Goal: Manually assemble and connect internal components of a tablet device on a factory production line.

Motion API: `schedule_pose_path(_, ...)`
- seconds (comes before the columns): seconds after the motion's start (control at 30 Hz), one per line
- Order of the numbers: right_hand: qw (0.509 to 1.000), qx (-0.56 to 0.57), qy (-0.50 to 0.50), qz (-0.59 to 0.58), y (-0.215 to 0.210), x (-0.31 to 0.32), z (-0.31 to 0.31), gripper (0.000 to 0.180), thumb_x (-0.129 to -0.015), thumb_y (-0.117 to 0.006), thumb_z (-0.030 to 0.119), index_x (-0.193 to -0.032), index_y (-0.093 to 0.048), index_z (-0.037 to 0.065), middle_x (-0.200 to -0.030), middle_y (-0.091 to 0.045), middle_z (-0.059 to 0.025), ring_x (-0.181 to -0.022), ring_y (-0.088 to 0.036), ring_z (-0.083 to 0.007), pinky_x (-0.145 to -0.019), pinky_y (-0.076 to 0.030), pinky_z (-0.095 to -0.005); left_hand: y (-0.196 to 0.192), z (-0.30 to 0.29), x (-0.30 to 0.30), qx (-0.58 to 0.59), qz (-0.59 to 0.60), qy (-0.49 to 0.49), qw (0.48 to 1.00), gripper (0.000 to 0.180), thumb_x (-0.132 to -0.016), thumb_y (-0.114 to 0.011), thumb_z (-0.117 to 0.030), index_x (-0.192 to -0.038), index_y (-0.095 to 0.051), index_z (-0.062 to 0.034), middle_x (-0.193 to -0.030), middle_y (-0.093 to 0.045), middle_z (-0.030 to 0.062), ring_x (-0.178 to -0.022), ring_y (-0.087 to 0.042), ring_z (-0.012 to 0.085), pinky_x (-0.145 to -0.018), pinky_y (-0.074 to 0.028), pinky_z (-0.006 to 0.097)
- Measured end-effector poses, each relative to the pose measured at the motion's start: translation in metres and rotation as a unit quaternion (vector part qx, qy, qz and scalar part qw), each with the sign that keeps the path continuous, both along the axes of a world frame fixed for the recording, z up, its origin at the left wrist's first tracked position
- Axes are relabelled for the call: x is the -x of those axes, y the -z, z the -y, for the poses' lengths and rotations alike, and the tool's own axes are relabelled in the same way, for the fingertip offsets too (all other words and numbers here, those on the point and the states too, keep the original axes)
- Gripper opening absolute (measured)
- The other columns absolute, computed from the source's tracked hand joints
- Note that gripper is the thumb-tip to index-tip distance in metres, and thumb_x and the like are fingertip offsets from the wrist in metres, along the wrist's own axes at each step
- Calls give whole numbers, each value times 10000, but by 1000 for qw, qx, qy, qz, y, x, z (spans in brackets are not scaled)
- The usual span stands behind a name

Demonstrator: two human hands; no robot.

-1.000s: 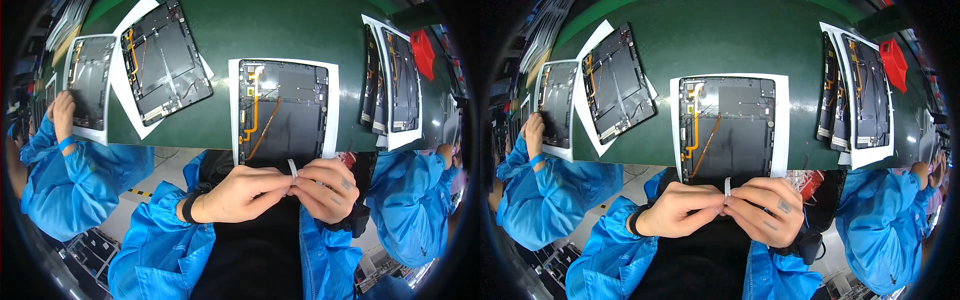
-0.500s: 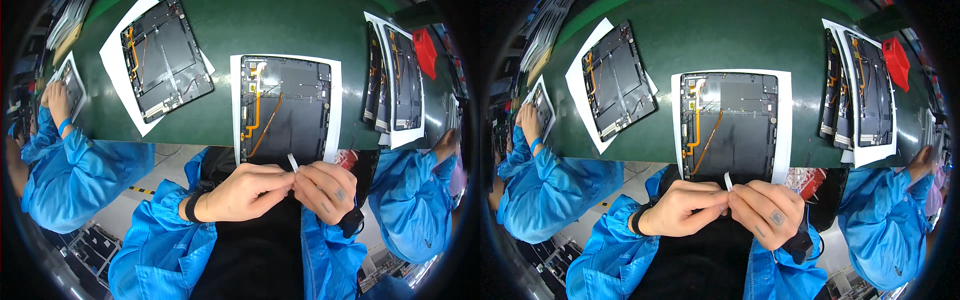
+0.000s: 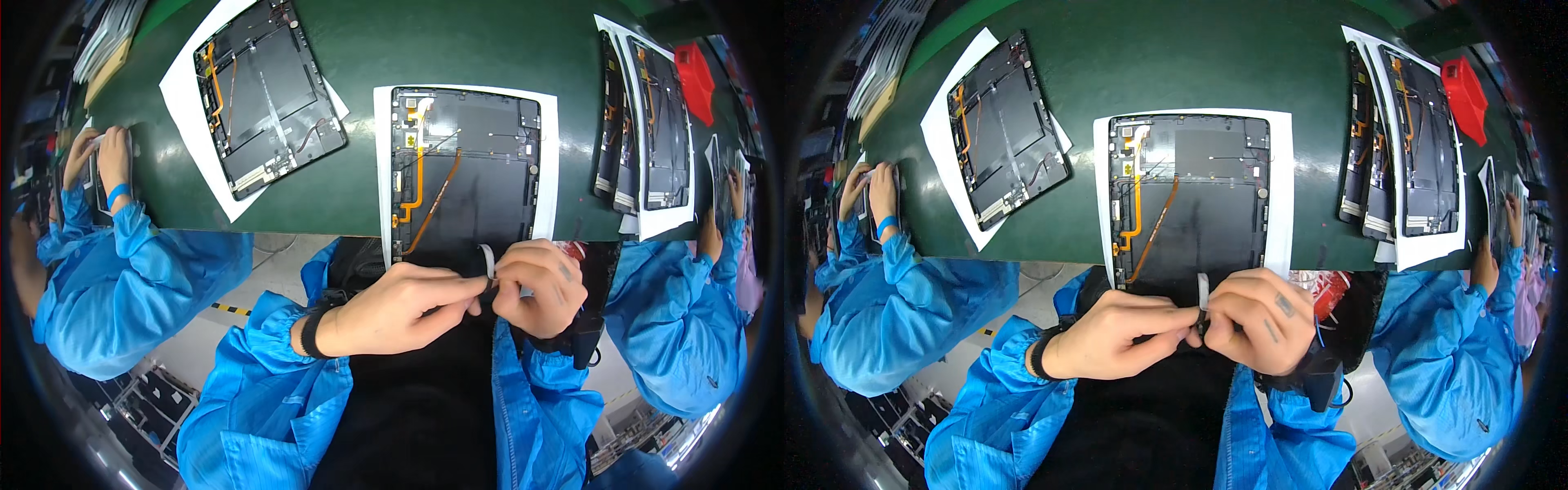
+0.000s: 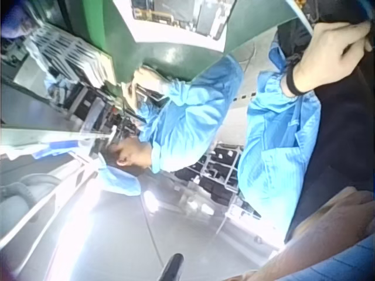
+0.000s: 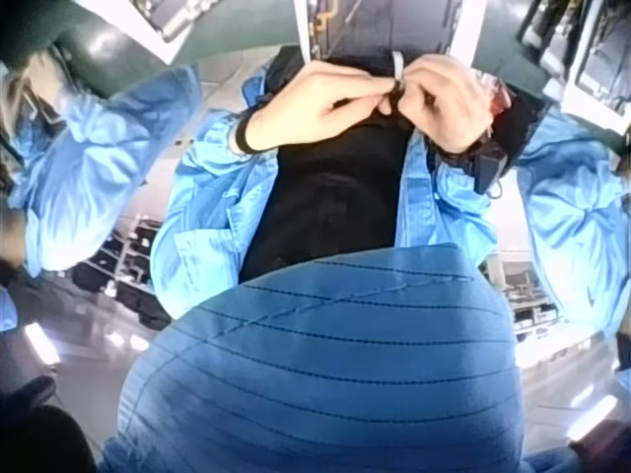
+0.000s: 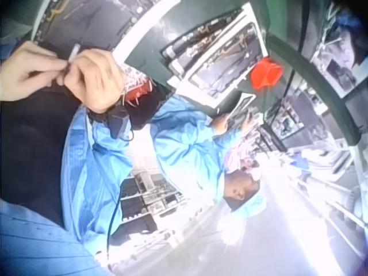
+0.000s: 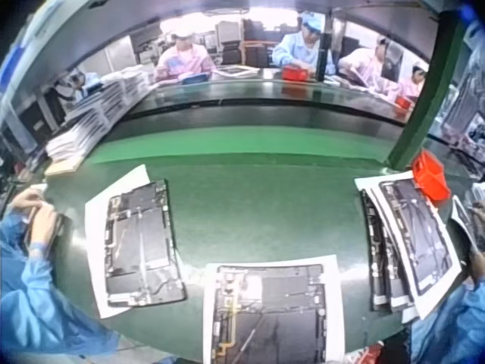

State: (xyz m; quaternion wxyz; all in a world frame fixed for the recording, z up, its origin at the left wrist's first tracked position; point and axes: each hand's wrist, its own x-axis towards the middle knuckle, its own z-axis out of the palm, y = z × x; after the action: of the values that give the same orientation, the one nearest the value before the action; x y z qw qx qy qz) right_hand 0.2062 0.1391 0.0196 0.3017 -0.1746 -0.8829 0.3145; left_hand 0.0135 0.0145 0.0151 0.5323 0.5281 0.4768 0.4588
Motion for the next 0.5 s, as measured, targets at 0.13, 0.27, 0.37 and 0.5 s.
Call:
schedule_pose_path(0.13,994,2,105,9,-7,-16,-11,171,-789,-704,-61,-924,-646,25,-882,-701,-119,-719,-692,-269,-669,-568,-342,-10,5,22,31,81,83,993,319,-982,-631,15,-1289,-715,40,-927,-778,143,-797,-759,272,-743,-599,368)
schedule_pose_path(0.27,961,117,204,147,-24,-50,-23,60,-889,-662,-37,-925,-624,-8,-885,-694,-110,-689,-622,-184,-628,-484,-270,-19,6,43,48,170,174,969,281,-966,-635,41,-1221,-752,45,-898,-775,138,-757,-731,237,-681,-566,326)
schedule_pose_path(0.37,923,152,247,254,-32,-78,-31,21,-922,-651,-27,-917,-635,-39,-856,-673,-99,-667,-612,-144,-627,-492,-272,-19,4,44,34,193,184,963,294,-962,-622,53,-1226,-751,45,-896,-774,136,-759,-729,235,-673,-565,322)
schedule_pose_path(0.5,878,176,279,348,-26,-134,-34,95,-877,-687,-51,-970,-703,-54,-850,-744,-136,-742,-718,-186,-700,-560,-309,-20,3,43,26,203,184,961,301,-957,-623,65,-1229,-749,46,-917,-780,139,-767,-736,233,-666,-563,320)
